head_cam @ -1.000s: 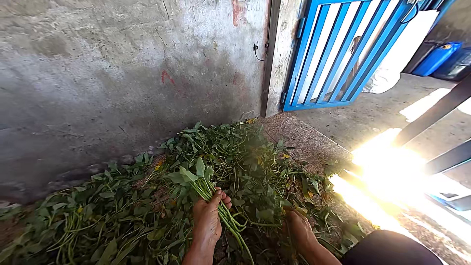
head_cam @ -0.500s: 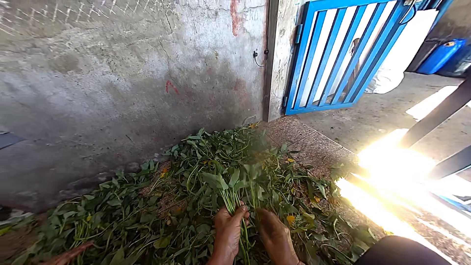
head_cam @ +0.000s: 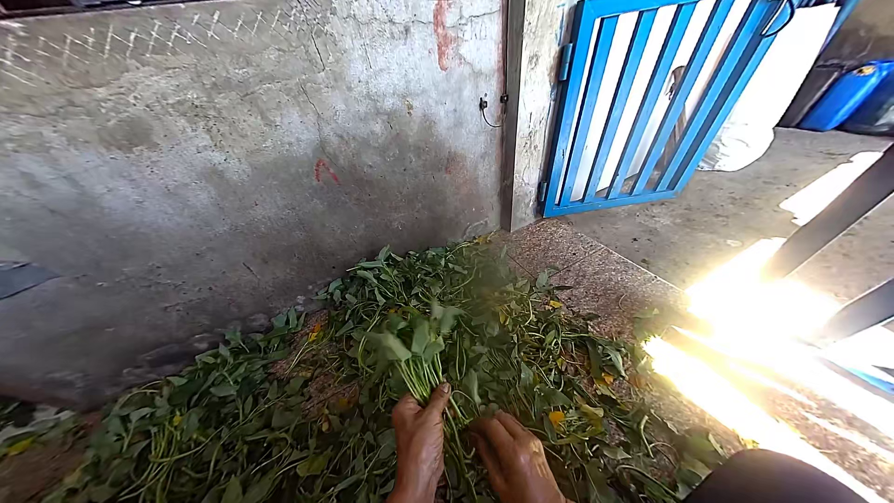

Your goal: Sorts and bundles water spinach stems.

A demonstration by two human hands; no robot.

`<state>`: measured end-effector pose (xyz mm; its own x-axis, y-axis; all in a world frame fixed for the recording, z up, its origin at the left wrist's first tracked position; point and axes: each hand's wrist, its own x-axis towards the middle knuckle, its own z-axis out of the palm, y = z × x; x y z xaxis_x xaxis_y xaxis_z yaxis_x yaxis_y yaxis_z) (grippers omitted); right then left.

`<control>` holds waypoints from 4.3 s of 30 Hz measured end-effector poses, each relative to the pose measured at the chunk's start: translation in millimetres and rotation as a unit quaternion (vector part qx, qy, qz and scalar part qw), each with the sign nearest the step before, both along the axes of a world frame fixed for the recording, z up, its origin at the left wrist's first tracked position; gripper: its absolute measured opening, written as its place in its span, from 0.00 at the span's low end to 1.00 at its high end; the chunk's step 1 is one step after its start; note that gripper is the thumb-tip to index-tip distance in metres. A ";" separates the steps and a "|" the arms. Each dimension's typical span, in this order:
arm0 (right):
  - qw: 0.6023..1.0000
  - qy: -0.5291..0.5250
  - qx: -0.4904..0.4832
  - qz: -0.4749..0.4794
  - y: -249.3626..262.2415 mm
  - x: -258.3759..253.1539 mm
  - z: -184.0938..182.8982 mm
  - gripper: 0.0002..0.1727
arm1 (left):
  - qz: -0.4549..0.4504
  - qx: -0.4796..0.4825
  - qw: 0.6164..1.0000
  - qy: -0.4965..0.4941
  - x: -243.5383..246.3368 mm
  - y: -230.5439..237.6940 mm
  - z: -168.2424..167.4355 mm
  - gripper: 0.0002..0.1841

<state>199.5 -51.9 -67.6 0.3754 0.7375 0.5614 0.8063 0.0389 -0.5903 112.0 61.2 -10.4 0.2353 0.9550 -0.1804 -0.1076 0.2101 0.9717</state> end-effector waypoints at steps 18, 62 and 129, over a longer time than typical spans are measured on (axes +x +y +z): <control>0.992 0.109 -0.064 -0.009 3.5 16.5 27.4 0.15 | -0.146 0.012 0.989 -0.027 1.2 -11.3 1.2 0.04; 0.896 0.371 -0.243 0.027 -5.5 55.8 -98.7 0.18 | 0.151 -0.118 0.979 -0.073 -30.3 34.1 31.9 0.06; 0.890 0.325 -0.091 0.308 -14.8 34.9 9.0 0.19 | -0.244 -0.206 0.934 -0.160 -17.4 4.9 30.0 0.11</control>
